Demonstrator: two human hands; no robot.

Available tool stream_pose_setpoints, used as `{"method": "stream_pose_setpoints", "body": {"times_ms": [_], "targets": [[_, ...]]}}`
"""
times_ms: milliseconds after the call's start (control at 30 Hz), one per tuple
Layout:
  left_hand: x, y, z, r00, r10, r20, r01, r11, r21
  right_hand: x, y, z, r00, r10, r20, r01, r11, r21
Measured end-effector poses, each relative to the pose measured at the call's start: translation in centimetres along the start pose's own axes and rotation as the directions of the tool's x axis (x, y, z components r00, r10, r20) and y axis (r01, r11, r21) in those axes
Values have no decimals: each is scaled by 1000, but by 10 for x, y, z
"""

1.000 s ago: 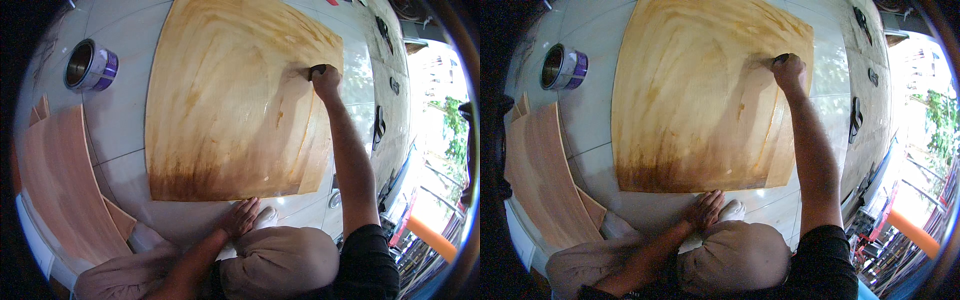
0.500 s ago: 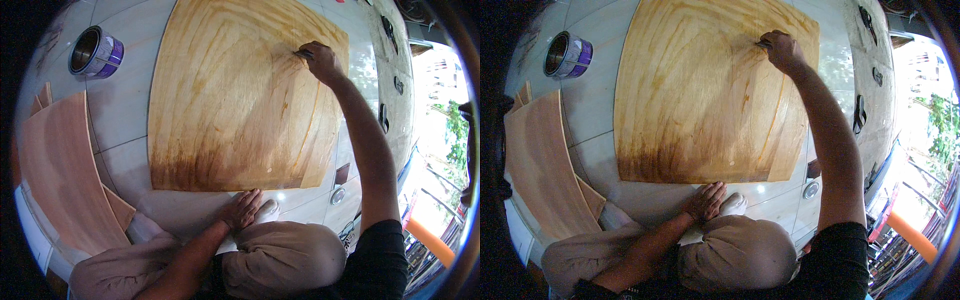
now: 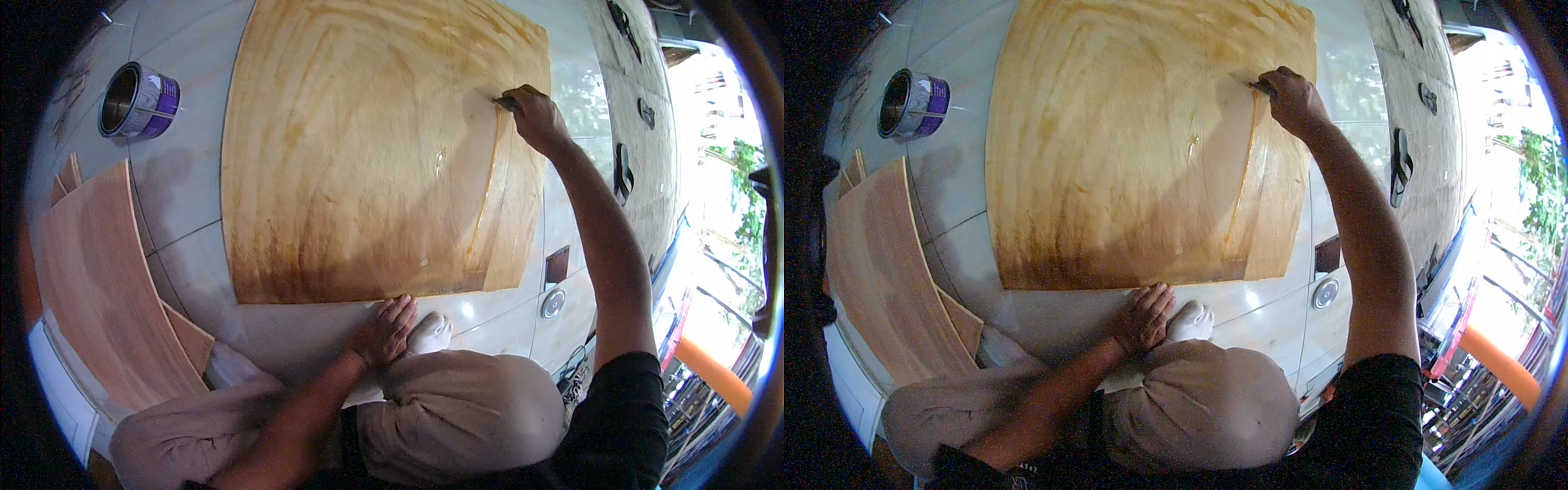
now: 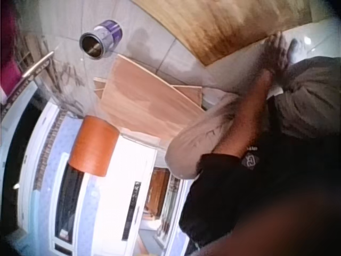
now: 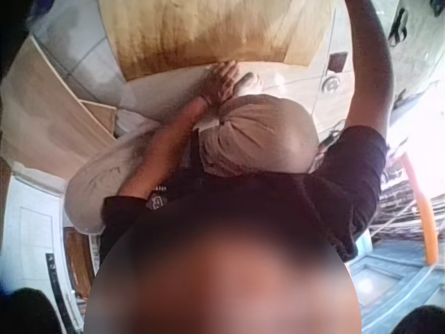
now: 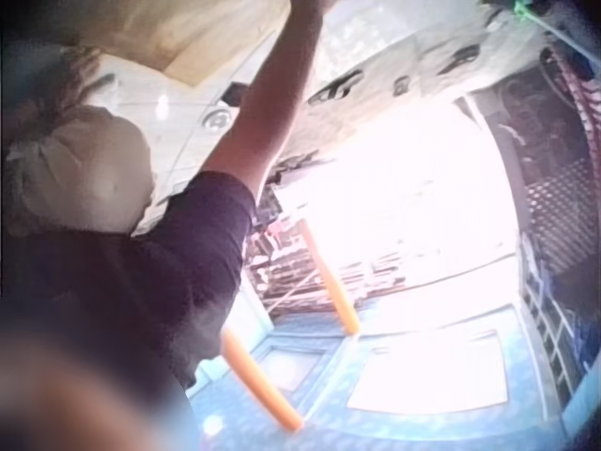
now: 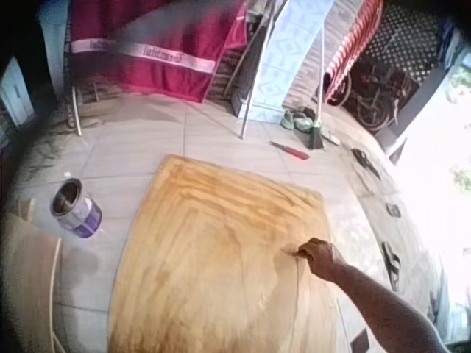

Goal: The person sits on the floor and applies a liquid wood stain to a flat wooden board using a small sponge. They spread the stain evenly across the surface, then pour more from a can and continue spreading until the board is fully coated.

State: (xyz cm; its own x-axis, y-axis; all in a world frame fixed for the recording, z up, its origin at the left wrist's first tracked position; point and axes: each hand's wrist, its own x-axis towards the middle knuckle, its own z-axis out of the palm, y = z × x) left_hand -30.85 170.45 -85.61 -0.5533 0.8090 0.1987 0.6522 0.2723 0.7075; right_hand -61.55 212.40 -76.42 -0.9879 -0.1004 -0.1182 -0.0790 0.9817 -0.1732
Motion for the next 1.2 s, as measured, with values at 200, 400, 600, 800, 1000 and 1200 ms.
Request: {"method": "stream_pose_setpoints", "body": {"times_ms": [200, 400, 600, 800, 1000, 1200], "targets": [[-1, -4, 5, 999, 35, -23, -33, 997, 70, -15, -13, 10, 996, 86, 4, -86, 996, -16], [0, -1, -2, 999, 6, 35, -6, 1000, 10, -65, -45, 19, 994, 111, 3, -111, 992, 59], [3, 0, -6, 999, 14, 47, -16, 999, 41, -129, -82, 33, 993, 119, 24, -121, 986, 118], [5, -1, -11, 997, 24, 70, -33, 991, 128, -204, -139, 46, 983, 178, 32, -181, 967, 180], [5, -2, -13, 992, 19, 121, -41, 981, 187, -256, -182, 52, 964, 257, 70, -265, 953, 150], [5, -5, -10, 994, 43, 97, -63, 975, 214, -278, -194, 52, 923, 353, 150, -379, 899, 219]]}}
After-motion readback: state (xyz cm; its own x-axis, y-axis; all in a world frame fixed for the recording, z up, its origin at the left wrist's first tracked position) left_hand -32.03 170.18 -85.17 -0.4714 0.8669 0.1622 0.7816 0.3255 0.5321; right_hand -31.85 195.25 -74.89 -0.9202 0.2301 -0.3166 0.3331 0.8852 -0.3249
